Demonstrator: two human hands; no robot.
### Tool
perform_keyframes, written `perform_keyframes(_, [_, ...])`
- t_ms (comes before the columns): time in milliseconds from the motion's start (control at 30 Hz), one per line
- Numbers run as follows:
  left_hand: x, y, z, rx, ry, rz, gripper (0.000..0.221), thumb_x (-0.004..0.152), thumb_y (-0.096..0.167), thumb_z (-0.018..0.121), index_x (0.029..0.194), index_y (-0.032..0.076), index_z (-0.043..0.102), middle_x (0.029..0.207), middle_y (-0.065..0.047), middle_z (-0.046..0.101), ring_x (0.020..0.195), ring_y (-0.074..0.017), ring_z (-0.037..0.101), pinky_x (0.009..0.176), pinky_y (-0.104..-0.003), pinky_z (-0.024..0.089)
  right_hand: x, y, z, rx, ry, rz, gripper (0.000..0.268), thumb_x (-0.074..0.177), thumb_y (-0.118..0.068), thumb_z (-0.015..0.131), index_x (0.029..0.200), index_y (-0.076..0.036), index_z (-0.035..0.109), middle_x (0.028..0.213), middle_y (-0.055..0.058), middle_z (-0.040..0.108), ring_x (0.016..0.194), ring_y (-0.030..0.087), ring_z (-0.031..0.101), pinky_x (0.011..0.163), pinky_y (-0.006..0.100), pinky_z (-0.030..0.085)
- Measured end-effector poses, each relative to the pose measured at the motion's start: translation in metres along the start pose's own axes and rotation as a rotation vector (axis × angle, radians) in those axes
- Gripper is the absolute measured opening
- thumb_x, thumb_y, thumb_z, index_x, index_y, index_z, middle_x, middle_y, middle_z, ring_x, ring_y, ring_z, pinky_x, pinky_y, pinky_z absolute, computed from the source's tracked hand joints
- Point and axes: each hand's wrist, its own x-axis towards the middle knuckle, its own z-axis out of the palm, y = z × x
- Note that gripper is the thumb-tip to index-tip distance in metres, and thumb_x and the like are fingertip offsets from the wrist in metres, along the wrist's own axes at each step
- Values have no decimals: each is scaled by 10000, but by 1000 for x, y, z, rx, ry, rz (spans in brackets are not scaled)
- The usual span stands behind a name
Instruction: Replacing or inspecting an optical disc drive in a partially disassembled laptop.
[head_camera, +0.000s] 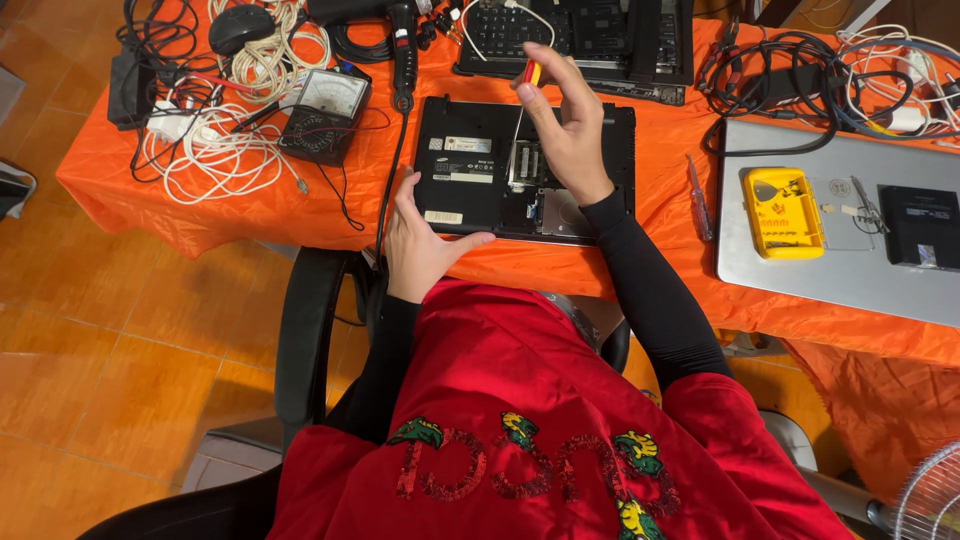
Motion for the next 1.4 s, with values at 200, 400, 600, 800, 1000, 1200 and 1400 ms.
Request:
perform_keyframes(200, [1, 0, -1, 12, 3, 3, 1169, 637, 605, 966, 1421, -8, 353, 1488, -338, 496, 1316, -449, 584, 1038, -464, 533, 6, 6, -5, 97, 74, -7, 359, 1100, -128, 639, 1442, -64, 549, 1332, 78, 604, 1146, 157, 652, 1033, 338, 573])
perform_keyframes(400, [4, 0, -2, -7, -22, -26, 1180, 618, 614, 965, 1418, -4, 355, 1499, -331, 481, 1297, -444, 583, 1009, -456, 538, 8, 58, -30, 247, 344, -32, 309, 1157, -67, 642, 1429, -74, 496, 1147, 107, 709, 1030, 173, 692, 898, 316, 549])
perform_keyframes(600, [0, 0, -5, -40, -38, -38, 1159, 653, 588, 969, 1442, 6, 350, 1502, -308, 491, 1308, -432, 587, 1051, -459, 521, 14, 96, -59, 435, 444, -26, 294, 1126, -28, 654, 1340, -62, 456, 959, 89, 649, 856, 184, 635, 780, 328, 521])
perform_keyframes(800, [16, -3, -7, -278, -35, -164, 853, 892, 426, 834, 1452, -26, 376, 1416, -299, 600, 1301, -371, 640, 1070, -428, 522, -5, 114, -99, 413, 379, 76, 239, 1138, -16, 675, 1254, -56, 469, 1017, 78, 636, 871, 195, 654, 830, 328, 559])
perform_keyframes(1000, [30, -19, 8, -388, -21, -149, 491, 1119, 291, 607, 1428, -37, 411, 1455, -352, 581, 1397, -373, 598, 1149, -412, 458, -13, 103, -111, 342, 291, 166, 134, 1111, 4, 641, 1177, -48, 537, 1098, 60, 651, 979, 185, 687, 908, 315, 568])
perform_keyframes(1200, [32, -20, 9, -360, -35, -144, 502, 1131, 310, 580, 1433, -61, 426, 1448, -375, 513, 1419, -426, 544, 1157, -458, 443, -13, 103, -122, 105, 89, 140, 155, 1130, 73, 608, 1260, -10, 591, 1225, 66, 665, 1089, 168, 680, 1028, 307, 566])
perform_keyframes(1400, [40, 41, -15, 38, 121, 100, 505, 1046, 297, 679, 1374, -39, 493, 1374, -306, 570, 1266, -445, 570, 1087, -462, 439, -15, 87, -110, -204, -18, 208, 374, 1059, 120, 578, 1399, -31, 621, 1259, 96, 696, 1210, 195, 684, 1047, 317, 577])
